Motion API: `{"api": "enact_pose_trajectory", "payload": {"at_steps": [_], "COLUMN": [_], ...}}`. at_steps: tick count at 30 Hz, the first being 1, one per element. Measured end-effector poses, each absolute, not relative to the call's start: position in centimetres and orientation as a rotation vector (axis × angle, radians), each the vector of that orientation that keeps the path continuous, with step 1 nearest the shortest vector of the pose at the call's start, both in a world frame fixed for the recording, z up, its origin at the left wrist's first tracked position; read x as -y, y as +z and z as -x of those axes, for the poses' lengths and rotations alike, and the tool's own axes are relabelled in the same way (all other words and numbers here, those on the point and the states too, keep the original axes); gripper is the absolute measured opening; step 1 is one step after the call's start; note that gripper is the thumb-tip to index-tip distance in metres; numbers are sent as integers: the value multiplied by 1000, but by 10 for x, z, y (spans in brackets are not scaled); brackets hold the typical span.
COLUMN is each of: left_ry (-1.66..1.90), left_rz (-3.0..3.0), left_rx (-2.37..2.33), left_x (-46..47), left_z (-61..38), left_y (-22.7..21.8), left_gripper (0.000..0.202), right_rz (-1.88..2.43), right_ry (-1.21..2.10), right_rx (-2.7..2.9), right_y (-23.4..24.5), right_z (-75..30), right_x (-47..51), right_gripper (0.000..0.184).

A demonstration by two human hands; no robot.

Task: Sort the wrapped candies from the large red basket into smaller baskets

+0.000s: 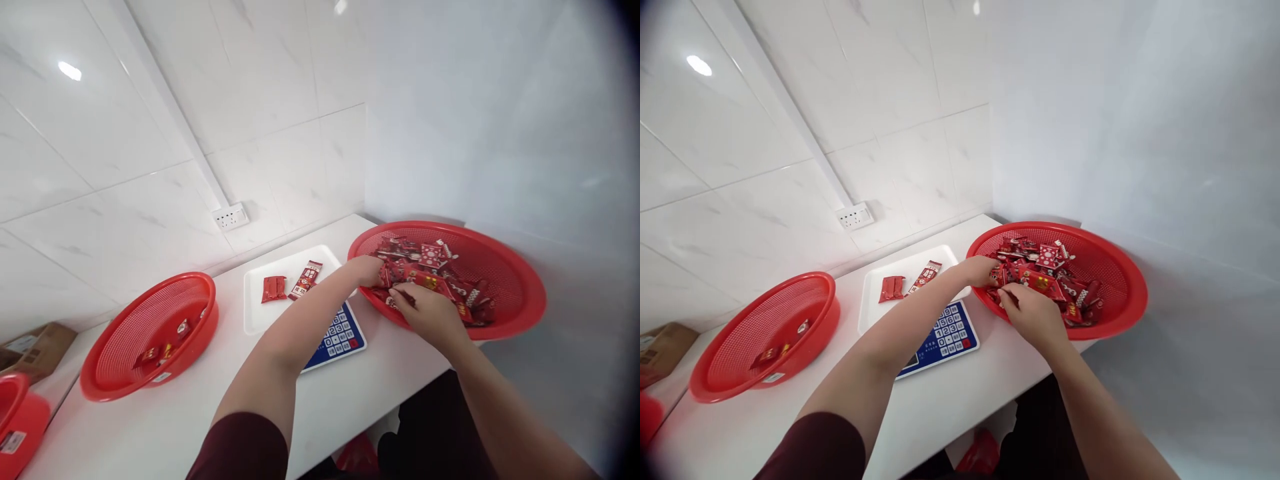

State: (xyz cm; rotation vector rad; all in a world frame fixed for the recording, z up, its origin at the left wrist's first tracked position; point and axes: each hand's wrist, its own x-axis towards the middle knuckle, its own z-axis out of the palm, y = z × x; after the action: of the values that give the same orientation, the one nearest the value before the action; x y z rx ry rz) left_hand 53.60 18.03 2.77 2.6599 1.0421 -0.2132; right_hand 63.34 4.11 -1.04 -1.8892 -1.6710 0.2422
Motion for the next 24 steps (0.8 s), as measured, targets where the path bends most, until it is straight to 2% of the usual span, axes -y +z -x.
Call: {"api": "enact_pose_trajectory", "payload": {"at_steps": [3,8,24], "left_ry": [-346,-331,-410], "left_rz": [-2605,-2517,-2559], "left_rx": [-1072,-908,-1099], "left_x": [-178,-183,-190], "left_z": [-556,-566,-578], "left_y": [21,17,-17], "left_gripper": [33,32,39], "right_rz": [1725,1334,1306], "right_ry": [243,389,381], "right_rx": [1436,951,1031], "right_y": [-18,-25,-26], "right_z": [-640,-647,-646], "right_x": [-42,-43,-42], "right_gripper": [26,28,28]}}
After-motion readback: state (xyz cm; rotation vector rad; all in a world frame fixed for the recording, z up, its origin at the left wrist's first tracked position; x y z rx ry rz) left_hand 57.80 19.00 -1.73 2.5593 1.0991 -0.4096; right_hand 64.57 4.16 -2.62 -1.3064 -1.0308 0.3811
